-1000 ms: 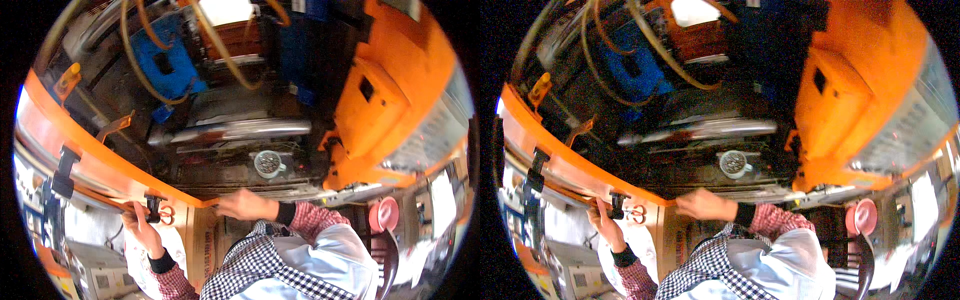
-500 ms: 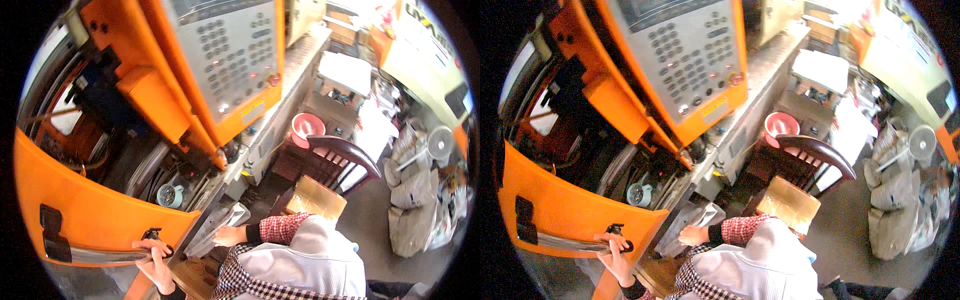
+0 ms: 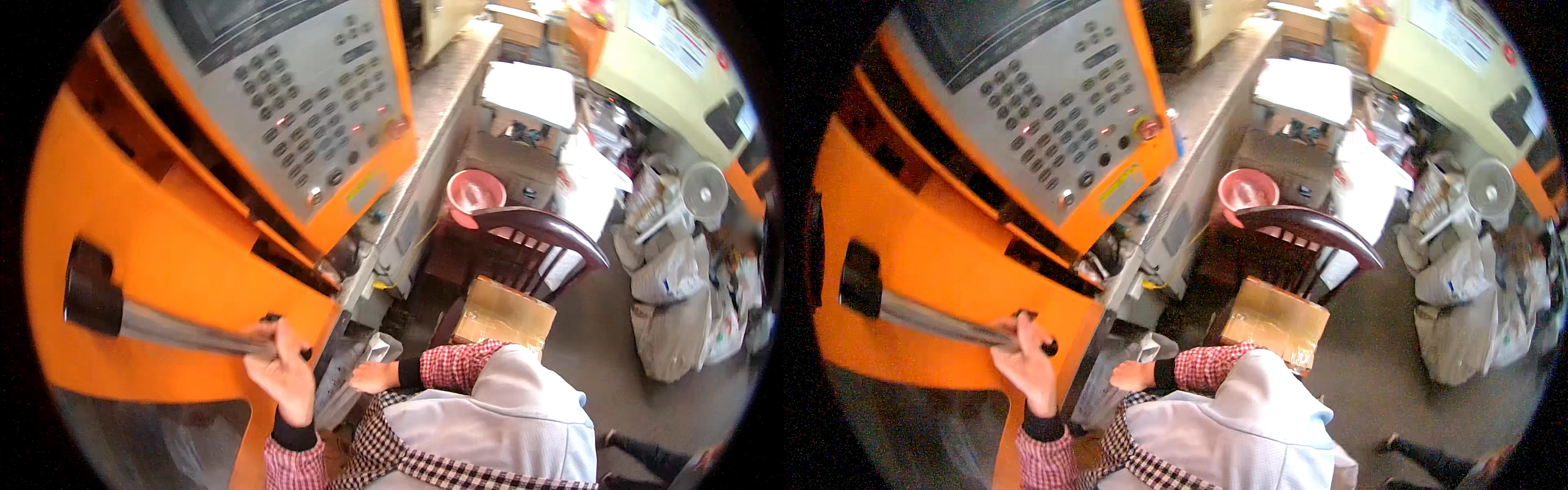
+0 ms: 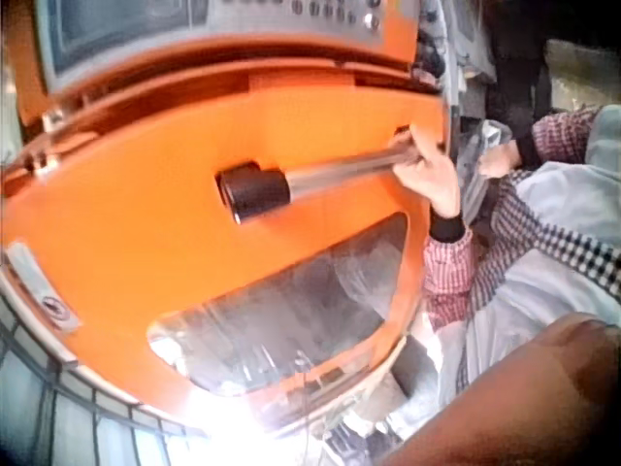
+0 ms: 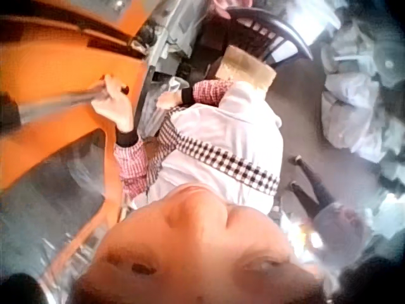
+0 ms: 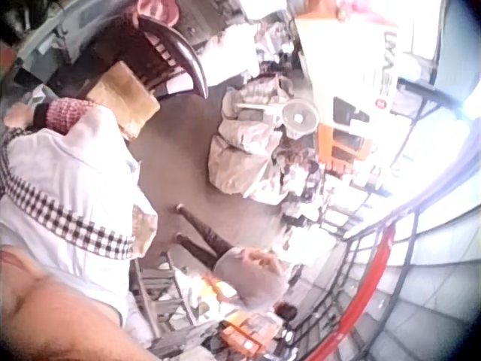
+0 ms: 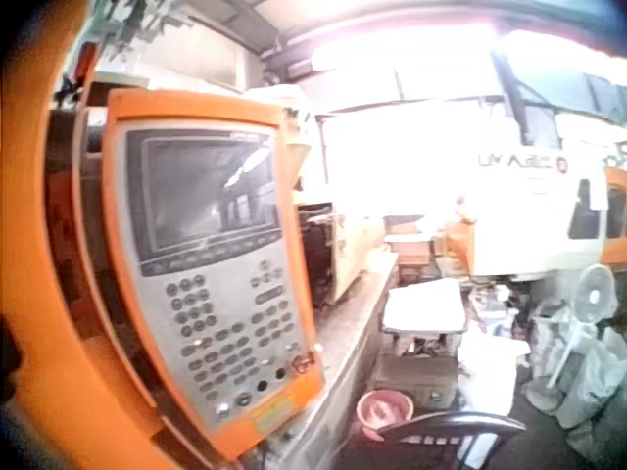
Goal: The person repeatedly opens an injection molding machine, removes small white plastic components, and places them into a bag. They also manually snap together small white plastic pieces and place the assembled units into a bag.
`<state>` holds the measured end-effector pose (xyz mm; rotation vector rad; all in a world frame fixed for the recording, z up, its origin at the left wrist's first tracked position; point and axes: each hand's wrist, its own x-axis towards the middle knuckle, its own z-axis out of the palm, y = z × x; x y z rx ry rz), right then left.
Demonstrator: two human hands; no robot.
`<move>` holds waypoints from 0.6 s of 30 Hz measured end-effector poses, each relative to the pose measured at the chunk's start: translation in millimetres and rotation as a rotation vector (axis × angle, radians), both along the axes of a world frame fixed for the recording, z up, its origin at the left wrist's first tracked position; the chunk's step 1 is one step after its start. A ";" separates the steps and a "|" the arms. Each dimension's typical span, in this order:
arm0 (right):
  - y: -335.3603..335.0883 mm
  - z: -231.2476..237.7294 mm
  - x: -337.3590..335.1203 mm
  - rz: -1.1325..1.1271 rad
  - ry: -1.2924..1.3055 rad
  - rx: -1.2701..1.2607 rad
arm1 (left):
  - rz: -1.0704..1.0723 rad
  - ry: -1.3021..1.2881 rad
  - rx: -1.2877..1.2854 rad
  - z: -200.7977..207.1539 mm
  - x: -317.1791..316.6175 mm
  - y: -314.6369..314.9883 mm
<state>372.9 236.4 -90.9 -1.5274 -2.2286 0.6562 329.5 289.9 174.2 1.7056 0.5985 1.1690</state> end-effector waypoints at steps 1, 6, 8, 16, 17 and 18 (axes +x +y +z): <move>4.8 -15.2 -2.9 0.011 0.059 0.078 | 0.041 0.109 0.149 1.5 4.8 -2.5; 22.9 -9.4 -1.8 0.179 -0.024 -0.091 | 0.100 0.443 0.113 11.1 46.2 -9.3; 27.3 -10.2 -3.6 0.253 -0.069 -0.134 | 0.119 0.302 0.064 1.7 54.1 -11.4; 57.0 -8.7 -27.7 0.494 -0.298 -0.228 | -0.034 -0.023 0.394 -20.8 66.0 6.0; 62.6 -3.2 -46.5 0.562 -0.309 -0.207 | 0.051 -0.093 0.511 -22.7 67.8 8.8; 69.0 6.4 -60.6 0.620 -0.310 -0.189 | 0.188 -0.055 0.669 -16.0 59.8 15.7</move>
